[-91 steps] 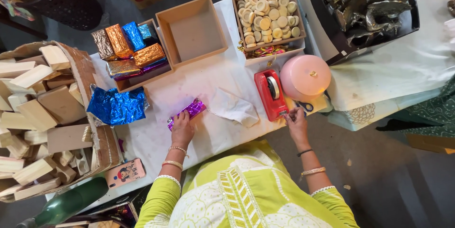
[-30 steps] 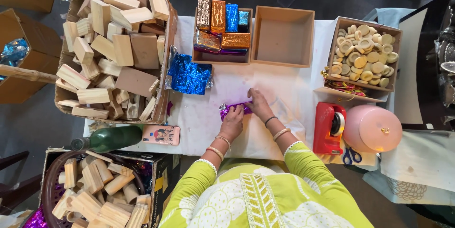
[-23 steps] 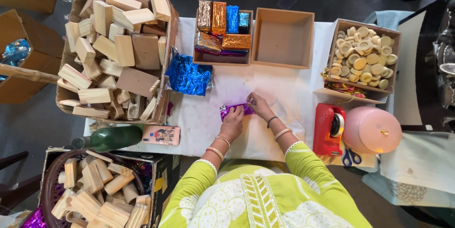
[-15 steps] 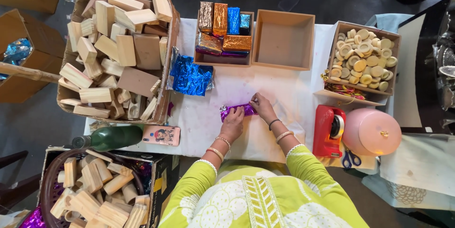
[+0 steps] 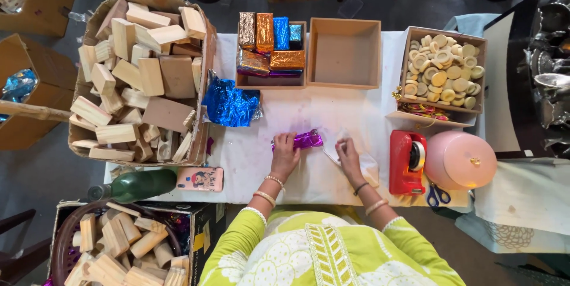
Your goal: Wrapping small rectangular blocks in colored foil and protective paper.
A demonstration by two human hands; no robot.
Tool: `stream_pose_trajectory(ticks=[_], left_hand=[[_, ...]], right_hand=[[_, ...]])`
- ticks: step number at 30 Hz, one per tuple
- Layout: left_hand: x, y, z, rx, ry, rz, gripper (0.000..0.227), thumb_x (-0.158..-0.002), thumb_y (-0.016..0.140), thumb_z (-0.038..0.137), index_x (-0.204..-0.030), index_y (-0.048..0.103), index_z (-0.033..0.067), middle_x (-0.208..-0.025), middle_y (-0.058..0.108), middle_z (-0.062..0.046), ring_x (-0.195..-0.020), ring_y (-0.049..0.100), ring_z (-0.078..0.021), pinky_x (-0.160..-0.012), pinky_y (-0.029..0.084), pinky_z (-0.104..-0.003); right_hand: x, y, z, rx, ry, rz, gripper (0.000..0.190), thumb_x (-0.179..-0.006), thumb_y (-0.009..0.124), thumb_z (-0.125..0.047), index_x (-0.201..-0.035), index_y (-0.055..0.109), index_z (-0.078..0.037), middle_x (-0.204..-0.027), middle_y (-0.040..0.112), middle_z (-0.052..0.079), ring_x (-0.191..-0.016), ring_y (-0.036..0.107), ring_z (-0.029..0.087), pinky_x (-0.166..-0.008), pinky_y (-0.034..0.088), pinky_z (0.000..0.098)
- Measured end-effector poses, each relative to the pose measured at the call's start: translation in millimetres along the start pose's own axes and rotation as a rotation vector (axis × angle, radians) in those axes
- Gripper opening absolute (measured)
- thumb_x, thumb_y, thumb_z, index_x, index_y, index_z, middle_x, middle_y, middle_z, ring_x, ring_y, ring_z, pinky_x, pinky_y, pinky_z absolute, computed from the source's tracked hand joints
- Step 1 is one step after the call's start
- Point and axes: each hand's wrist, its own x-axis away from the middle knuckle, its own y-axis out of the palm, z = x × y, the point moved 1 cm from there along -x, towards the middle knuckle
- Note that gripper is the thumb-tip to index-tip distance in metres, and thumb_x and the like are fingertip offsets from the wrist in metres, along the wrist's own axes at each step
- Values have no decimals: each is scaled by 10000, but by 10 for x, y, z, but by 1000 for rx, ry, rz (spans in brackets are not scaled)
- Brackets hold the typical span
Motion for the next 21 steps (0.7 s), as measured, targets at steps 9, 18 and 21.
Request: stream_pose_trajectory(ticks=[9, 18, 21], left_hand=[[-56, 331, -362, -245, 4, -228, 593, -711, 839, 241, -1247, 612, 129, -1167, 626, -88, -1185, 541, -300, -1088, 316, -582], [93, 312, 36, -13, -35, 85, 599, -747, 854, 309, -1233, 570, 102, -1151, 630, -62, -1120, 593, -258, -999, 359, -495], [85, 269, 56, 108, -145, 8, 684, -736, 887, 368, -1246, 547, 66, -1157, 622, -90, -1103, 590, -292, -959, 384, -483]], right_hand=[[293, 395, 427, -342, 272, -282, 331, -1009, 621, -315, -1225, 549, -75, -941, 629, 33, -811, 587, 117, -708, 542, 275], [-164, 505, -261, -391, 111, -285, 579, -888, 749, -188, -1393, 498, -60, -1103, 662, 48, -970, 643, 148, -806, 589, 324], [-284, 372, -420, -234, -18, -318, 577, -842, 789, -101, -1368, 554, -68, -1102, 690, 76, -946, 667, 160, -798, 585, 312]])
